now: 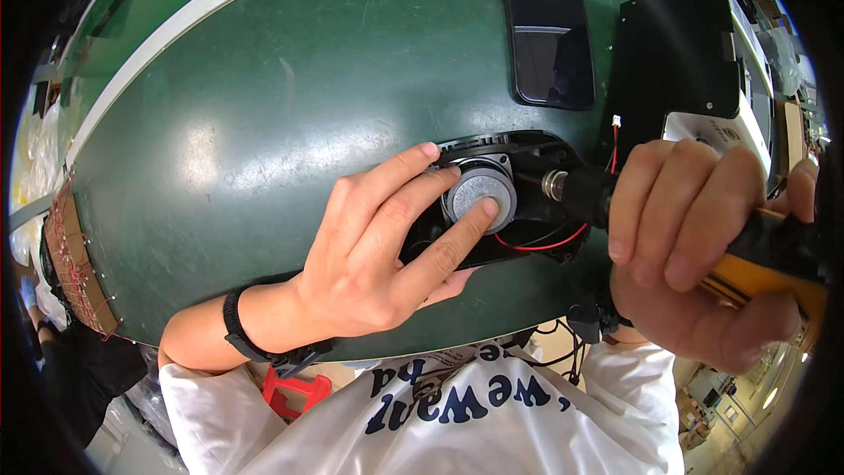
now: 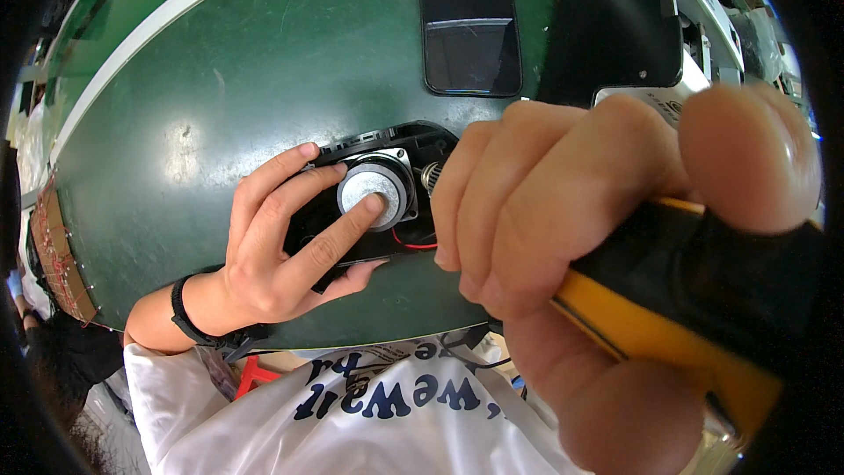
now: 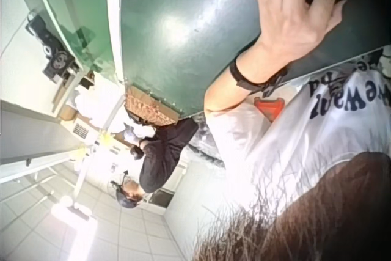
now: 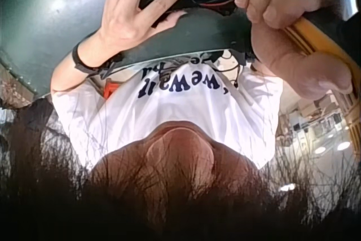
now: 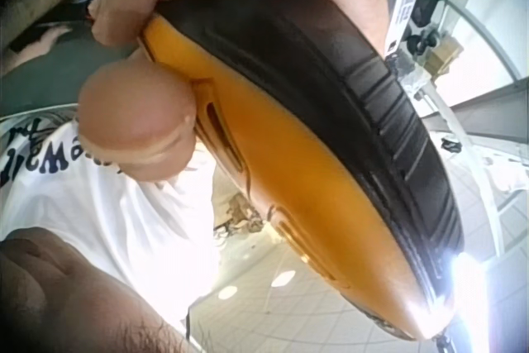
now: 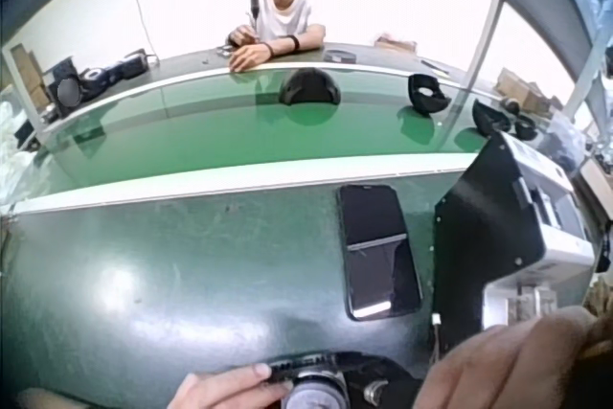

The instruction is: Assemble a small electronic device using an electric screwdriver.

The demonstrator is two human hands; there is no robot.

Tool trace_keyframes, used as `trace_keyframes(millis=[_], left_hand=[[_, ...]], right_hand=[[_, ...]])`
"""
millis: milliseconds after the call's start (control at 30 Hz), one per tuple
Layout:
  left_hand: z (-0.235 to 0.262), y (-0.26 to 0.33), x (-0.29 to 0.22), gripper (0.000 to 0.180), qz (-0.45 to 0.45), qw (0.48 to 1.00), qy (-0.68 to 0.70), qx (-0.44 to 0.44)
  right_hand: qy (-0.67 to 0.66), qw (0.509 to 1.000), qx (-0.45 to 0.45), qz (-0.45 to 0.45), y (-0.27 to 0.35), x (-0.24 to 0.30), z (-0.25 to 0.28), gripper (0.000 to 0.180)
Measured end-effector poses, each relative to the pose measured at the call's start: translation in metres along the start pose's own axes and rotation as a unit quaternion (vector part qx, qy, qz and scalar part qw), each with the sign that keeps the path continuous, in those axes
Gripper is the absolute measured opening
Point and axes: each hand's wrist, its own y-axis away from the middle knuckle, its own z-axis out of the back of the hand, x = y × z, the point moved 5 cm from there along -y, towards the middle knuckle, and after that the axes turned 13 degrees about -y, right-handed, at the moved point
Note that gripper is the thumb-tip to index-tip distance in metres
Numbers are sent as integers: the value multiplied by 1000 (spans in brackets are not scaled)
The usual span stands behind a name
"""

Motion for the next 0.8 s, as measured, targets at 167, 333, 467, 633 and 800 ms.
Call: trace_keyframes(millis=[167,333,467,633,800], left_hand=[[1,1,0,45,3,1000,3,2],[0,-1,0,46,4,1000,6,-4],[0,-1,1,46,10,1000,5,-7],[0,-2,0,45,6,1000,6,-9],[0,1,-4,43,-37,998,-50,-23]], right_hand=[[-1,1000,3,4,1,0,1,58],[0,1000,-9,9,1,0,-1,57],[1,1000,-17,7,1,0,-1,56],[4,1000,-24,7,2,-1,-2,55],[3,1000,-29,9,2,-2,-3,53]])
